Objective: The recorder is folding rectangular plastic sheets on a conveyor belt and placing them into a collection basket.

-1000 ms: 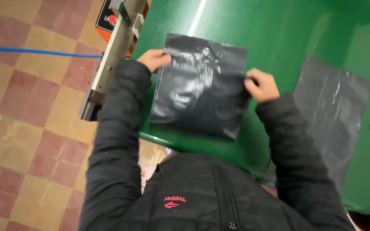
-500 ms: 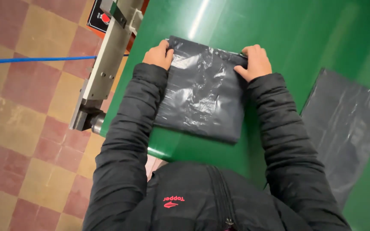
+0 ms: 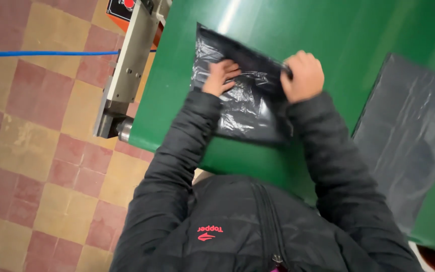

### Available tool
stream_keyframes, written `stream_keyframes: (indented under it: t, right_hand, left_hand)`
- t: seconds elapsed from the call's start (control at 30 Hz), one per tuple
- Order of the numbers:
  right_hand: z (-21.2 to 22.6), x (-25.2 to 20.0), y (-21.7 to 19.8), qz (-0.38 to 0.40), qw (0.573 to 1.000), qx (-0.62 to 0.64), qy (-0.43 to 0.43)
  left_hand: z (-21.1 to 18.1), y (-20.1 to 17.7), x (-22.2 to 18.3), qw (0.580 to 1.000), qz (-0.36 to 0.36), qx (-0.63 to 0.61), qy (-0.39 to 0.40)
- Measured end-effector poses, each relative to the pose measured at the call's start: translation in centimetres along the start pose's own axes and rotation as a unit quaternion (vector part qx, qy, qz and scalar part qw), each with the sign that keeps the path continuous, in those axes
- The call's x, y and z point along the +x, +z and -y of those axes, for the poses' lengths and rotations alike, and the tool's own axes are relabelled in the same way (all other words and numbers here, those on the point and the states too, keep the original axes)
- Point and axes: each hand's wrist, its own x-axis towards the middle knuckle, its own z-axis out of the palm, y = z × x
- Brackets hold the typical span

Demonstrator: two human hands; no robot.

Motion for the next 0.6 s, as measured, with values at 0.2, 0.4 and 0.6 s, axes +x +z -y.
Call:
stream_keyframes:
  t: [0.2, 0.4, 0.6]
  right_hand:
    - [8.6, -9.7, -2.3, -0.049, 0.997, -0.008, -0.063]
    - [9.9, -14.0, -0.4, -0.037, 0.997, -0.037, -0.057]
    - [11.1, -14.6, -0.7, -0.028, 0.997, -0.051, -0.053]
  left_hand:
    - [-7.4, -2.7, -9.2, 0.966, -0.084, -0.217, -0.112]
    - [-3.9, -7.8, -10.6, 0.988, 0.003, 0.11, 0.106]
    - [-15.0, 5.1, -23.0, 0.556, 0.043, 0.731, 0.393]
